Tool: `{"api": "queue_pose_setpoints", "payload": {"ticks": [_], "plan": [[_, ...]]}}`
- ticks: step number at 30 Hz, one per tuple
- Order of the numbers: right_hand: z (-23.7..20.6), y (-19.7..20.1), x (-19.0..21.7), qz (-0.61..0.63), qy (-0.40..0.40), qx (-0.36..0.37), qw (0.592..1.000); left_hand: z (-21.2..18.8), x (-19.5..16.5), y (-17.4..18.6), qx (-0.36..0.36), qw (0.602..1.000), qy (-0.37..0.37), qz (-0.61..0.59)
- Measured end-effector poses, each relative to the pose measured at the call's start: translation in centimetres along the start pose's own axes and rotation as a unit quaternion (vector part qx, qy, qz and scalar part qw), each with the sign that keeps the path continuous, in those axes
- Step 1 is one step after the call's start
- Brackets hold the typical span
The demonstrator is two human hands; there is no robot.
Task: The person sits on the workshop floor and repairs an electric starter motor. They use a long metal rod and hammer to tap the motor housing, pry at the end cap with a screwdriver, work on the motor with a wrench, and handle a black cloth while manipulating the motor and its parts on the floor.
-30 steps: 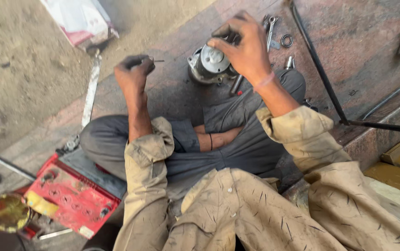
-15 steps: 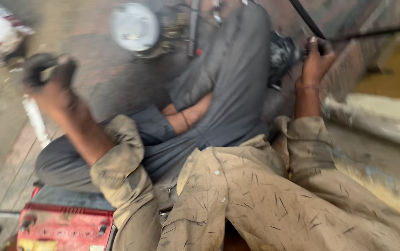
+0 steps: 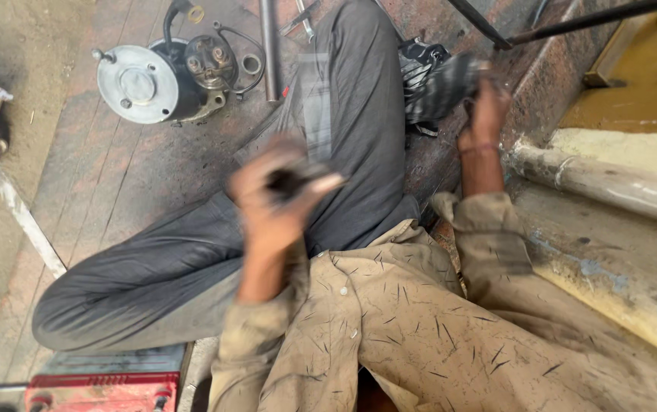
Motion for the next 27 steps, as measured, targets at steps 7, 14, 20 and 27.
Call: {"api": "queue_pose_setpoints", "payload": {"ticks": [7, 14, 20, 27], "plan": [[-10.0, -0.6, 7.6, 0.229, 0.076, 0.241, 0.940, 3.5, 12.5, -11.6, 0.091, 0.953, 0.147, -0.247], [-12.8, -1.6, 8.4, 0.278, -0.038, 0.322, 0.904, 4.0, 14.4, -15.1, 0.170, 0.931, 0.172, -0.275], [-12.7, -2.0, 7.4, 0.252, 0.036, 0.276, 0.927, 3.5, 14.5, -16.0, 0.103, 0.931, 0.271, -0.223], [-9.8, -0.3, 8.6, 0.250, 0.078, 0.195, 0.945, 2.8, 13.0, -15.4, 0.136, 0.838, 0.372, -0.375]]}}
Point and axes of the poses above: each hand's wrist, its own z-axis towards the middle knuckle, its own y-axis out of the back of the hand, x = y × z, the point moved 2 cm from there along z, towards the middle knuckle, and after that the axes turned 9 degrees about x, right-handed, at the moved point
